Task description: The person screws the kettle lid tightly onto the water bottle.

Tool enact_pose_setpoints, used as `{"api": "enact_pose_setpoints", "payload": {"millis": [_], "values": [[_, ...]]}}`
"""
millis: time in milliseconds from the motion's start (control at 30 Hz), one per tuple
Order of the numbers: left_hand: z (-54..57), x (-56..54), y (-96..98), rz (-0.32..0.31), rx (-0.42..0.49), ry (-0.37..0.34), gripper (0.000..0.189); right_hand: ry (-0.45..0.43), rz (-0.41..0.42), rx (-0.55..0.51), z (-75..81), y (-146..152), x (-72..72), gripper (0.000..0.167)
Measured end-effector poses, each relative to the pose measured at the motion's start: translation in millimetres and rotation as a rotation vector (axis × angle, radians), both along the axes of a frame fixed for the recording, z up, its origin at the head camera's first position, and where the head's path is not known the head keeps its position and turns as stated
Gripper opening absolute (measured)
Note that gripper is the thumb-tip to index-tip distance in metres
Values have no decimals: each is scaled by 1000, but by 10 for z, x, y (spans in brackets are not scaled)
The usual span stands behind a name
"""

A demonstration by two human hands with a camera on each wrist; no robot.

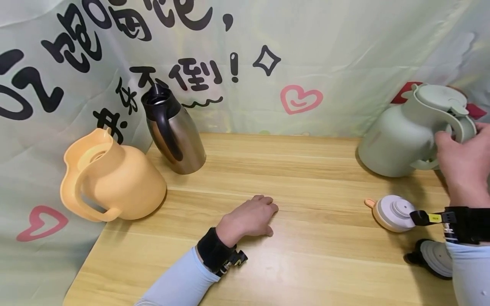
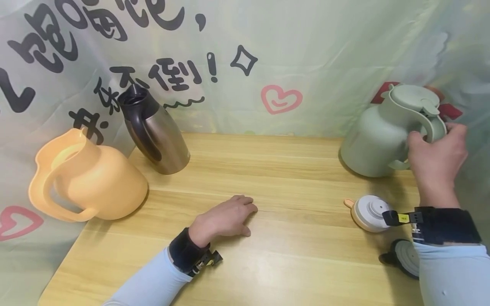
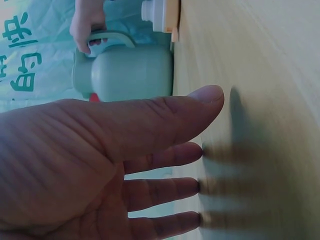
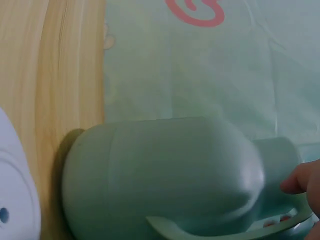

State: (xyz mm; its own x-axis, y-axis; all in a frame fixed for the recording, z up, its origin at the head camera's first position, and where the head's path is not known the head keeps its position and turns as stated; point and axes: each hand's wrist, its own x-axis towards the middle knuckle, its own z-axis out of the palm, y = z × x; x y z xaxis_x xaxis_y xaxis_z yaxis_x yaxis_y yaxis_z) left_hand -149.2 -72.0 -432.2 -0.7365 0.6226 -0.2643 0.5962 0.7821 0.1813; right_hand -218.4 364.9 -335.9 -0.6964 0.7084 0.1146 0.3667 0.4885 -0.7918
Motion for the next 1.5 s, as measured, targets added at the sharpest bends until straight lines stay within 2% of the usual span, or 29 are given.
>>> {"api": "enact_pose_setpoints", "payload": {"millis": [100,233,367,467,600,667,733,867,1000,1133,1267,1500], "values": [[3,-13,-28,-2,20,-10,55,71,-15,83,44,-118,3,65],[6,-44,-89,3,70,-28,53,175,-30,197,95,-317,51,60],[22,-88,-164,21,105,-44,49,270,6,267,149,-494,110,56],[48,-115,-215,53,123,-61,52,363,49,308,155,-622,154,51],[92,-146,-258,86,158,-58,55,537,132,361,92,-818,184,40],[108,-159,-270,93,180,-39,52,609,202,369,19,-951,193,31],[118,-171,-278,110,211,-19,49,644,281,372,-90,-1110,210,27],[86,-197,-285,167,281,16,39,589,437,311,-396,-1453,273,35],[17,-245,-302,225,348,66,26,387,575,166,-699,-1738,345,33],[-8,-302,-356,307,420,139,17,189,653,56,-920,-1870,406,32],[109,-342,-504,405,520,227,13,79,675,-2,-1065,-1887,439,35],[495,-347,-936,620,698,451,16,-22,721,-57,-1209,-1843,432,36]]}}
